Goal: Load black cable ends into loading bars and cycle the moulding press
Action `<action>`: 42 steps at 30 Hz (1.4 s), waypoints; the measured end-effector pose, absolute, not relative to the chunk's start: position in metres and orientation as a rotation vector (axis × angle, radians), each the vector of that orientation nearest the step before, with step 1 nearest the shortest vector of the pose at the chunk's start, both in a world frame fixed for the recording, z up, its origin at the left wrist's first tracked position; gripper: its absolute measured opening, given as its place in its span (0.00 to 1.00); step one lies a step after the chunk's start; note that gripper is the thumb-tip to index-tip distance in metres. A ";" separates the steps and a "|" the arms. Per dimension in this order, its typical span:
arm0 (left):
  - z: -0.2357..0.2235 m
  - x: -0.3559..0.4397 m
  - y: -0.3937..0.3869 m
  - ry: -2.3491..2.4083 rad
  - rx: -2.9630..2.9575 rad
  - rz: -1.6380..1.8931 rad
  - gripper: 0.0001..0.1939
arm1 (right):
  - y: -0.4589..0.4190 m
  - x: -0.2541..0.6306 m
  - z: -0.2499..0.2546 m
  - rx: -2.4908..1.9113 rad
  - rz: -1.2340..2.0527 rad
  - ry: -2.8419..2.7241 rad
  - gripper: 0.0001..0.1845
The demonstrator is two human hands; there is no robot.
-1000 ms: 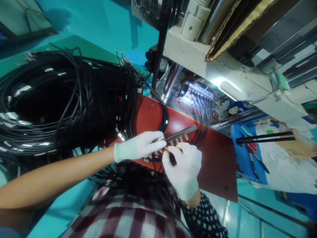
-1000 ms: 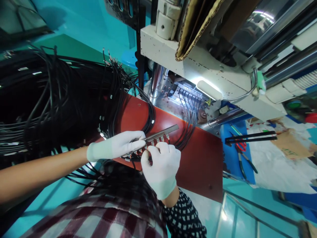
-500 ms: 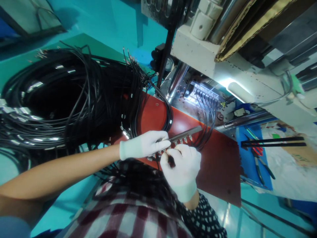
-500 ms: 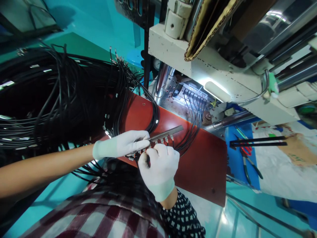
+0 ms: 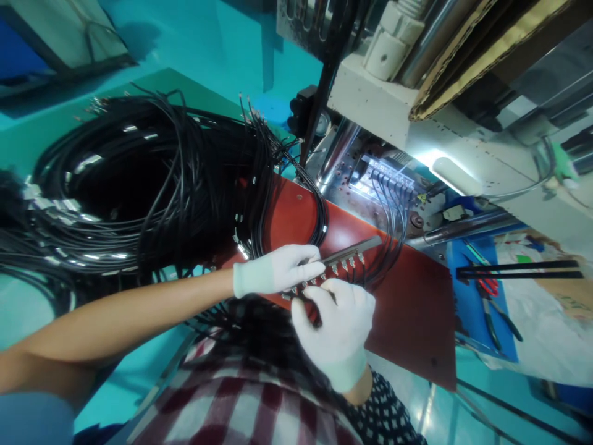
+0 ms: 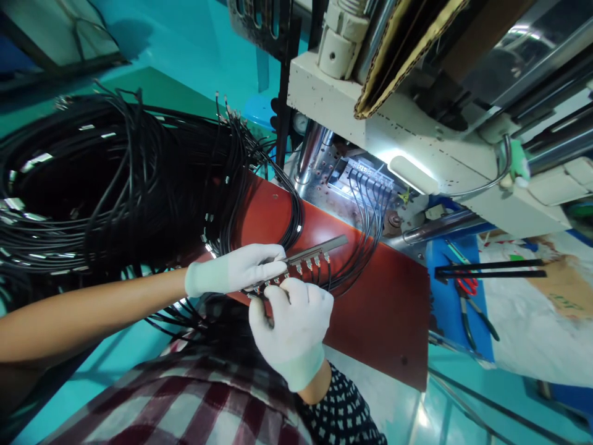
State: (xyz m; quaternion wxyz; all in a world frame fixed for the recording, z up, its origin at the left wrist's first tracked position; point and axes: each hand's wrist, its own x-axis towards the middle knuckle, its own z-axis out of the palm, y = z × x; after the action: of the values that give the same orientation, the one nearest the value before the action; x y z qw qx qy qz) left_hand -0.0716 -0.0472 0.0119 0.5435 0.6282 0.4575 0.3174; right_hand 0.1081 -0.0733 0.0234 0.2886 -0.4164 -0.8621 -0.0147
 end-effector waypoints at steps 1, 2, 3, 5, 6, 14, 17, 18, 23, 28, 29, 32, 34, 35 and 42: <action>0.012 -0.072 -0.047 1.088 1.493 0.759 0.21 | -0.074 0.107 0.022 -1.103 -0.031 -2.315 0.04; 0.011 -0.071 -0.047 1.091 1.489 0.762 0.21 | -0.075 0.105 0.020 -1.093 -0.029 -2.328 0.04; 0.011 -0.071 -0.047 1.089 1.476 0.761 0.21 | -0.077 0.102 0.017 -1.092 -0.034 -2.330 0.03; 0.009 -0.070 -0.048 1.077 1.443 0.755 0.20 | -0.079 0.096 0.009 -1.099 -0.051 -2.308 0.04; 0.009 -0.070 -0.048 1.072 1.435 0.757 0.20 | -0.081 0.094 0.006 -1.106 -0.062 -2.290 0.05; 0.029 -0.074 -0.050 1.131 1.530 0.640 0.21 | -0.036 0.147 0.059 -1.098 -0.136 -2.354 0.09; 0.053 -0.070 -0.050 1.091 1.664 0.515 0.21 | -0.005 0.186 0.087 -0.948 -0.353 -2.688 0.17; 0.060 -0.066 -0.049 1.063 1.688 0.469 0.21 | 0.001 0.195 0.092 -0.875 -0.383 -2.808 0.18; 0.074 -0.032 -0.031 0.956 1.698 0.275 0.21 | -0.006 0.228 0.091 -1.096 -0.354 -3.056 0.13; 0.046 0.010 0.040 0.901 1.165 0.747 0.20 | -0.036 0.287 0.056 -1.594 -0.299 -2.825 0.12; 0.039 0.022 0.057 0.895 1.070 0.830 0.21 | -0.043 0.300 0.049 -1.690 -0.295 -2.771 0.13; 0.025 0.063 0.095 0.840 0.938 0.853 0.22 | -0.067 0.333 0.032 -1.903 -0.207 -2.678 0.17; 0.022 0.087 0.108 0.802 0.877 0.762 0.22 | -0.080 0.347 0.028 -1.991 -0.137 -2.658 0.20; 0.023 0.094 0.111 0.785 0.851 0.714 0.23 | -0.085 0.351 0.027 -2.034 -0.104 -2.650 0.21; 0.061 0.057 0.124 0.716 0.680 0.643 0.19 | -0.057 0.341 0.031 -2.029 0.027 -2.657 0.17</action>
State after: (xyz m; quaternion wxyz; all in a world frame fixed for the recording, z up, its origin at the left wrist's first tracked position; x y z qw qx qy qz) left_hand 0.0572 0.1244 0.0611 0.8314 0.3205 0.3377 0.3032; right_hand 0.3407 -0.0574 0.0305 -0.1005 -0.6038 -0.7907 0.0079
